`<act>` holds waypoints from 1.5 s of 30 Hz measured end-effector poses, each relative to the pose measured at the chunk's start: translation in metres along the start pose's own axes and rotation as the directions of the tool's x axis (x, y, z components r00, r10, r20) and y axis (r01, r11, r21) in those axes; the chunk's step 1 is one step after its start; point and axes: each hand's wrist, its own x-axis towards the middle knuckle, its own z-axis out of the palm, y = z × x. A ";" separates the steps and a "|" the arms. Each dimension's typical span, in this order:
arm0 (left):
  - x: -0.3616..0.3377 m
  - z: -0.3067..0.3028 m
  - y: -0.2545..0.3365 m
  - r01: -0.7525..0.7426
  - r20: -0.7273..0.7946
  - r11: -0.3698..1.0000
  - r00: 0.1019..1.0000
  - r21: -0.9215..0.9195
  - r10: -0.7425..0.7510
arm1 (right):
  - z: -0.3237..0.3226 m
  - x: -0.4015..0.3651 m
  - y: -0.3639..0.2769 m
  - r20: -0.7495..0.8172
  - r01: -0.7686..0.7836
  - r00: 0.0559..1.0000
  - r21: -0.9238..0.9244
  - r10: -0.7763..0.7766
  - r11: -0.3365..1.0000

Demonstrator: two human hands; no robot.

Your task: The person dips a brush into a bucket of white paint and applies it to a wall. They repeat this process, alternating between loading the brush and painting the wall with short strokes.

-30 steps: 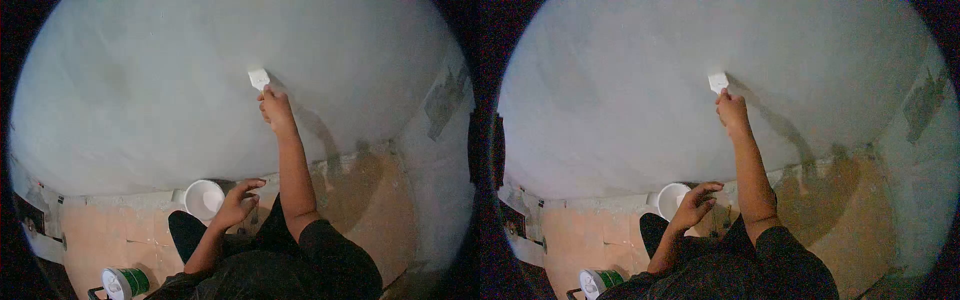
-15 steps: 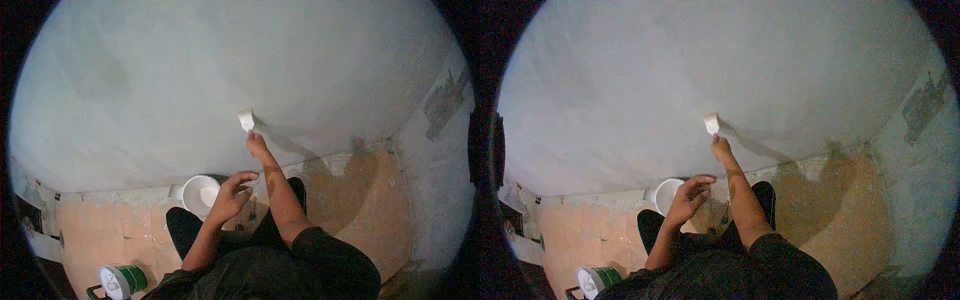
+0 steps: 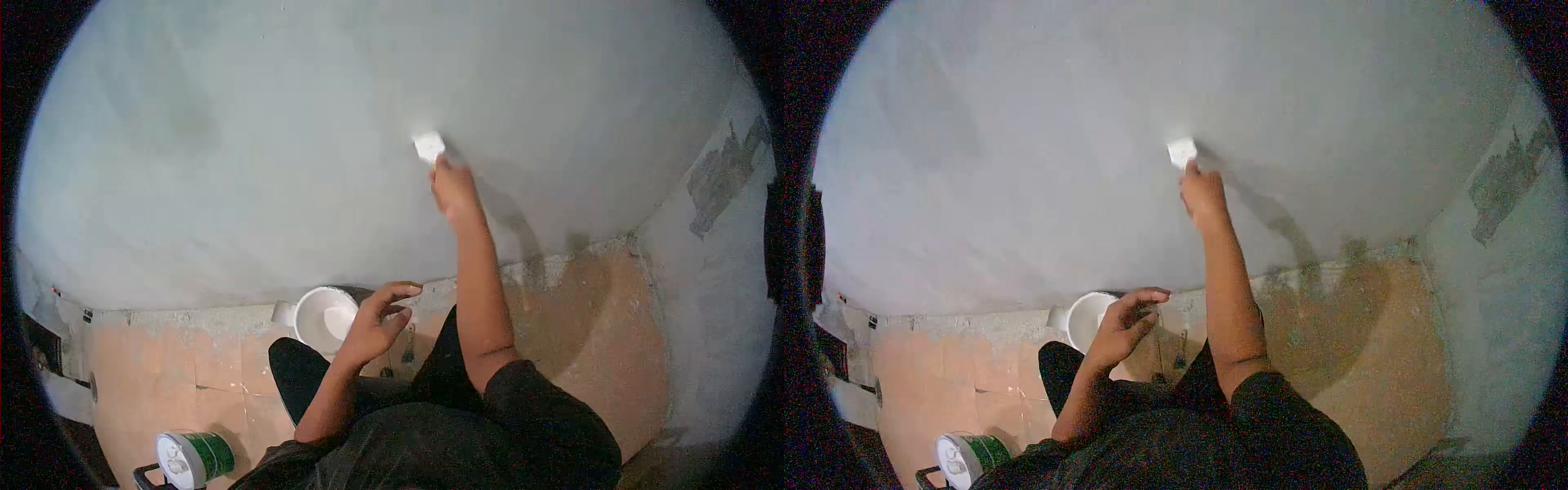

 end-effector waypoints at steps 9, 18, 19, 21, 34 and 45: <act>0.004 0.003 -0.011 0.064 0.044 0.997 0.997 -0.053 -0.061 | 0.014 0.102 0.125 0.059 0.281 0.959 -0.270 -0.276 0.921; 0.004 0.005 0.007 0.081 0.030 0.996 0.996 -0.031 -0.080 | 0.008 0.085 0.209 0.137 -0.228 0.959 -0.136 0.246 0.964; 0.005 0.004 0.008 0.069 0.036 0.997 0.997 -0.022 -0.068 | 0.003 0.086 0.212 0.123 -0.319 0.934 -0.140 0.336 0.937; 0.007 0.003 0.005 0.061 0.038 0.998 0.997 -0.014 -0.060 | -0.008 0.087 0.230 0.153 -0.377 0.908 -0.103 0.389 0.920; 0.015 0.004 0.002 0.094 0.046 0.995 0.995 -0.022 -0.093 | -0.026 0.093 0.036 0.241 -0.090 0.965 -0.073 0.105 0.993; 0.023 0.003 0.001 0.057 0.038 0.998 0.998 0.037 -0.058 | -0.023 0.102 0.105 0.130 0.058 0.989 0.057 -0.065 0.997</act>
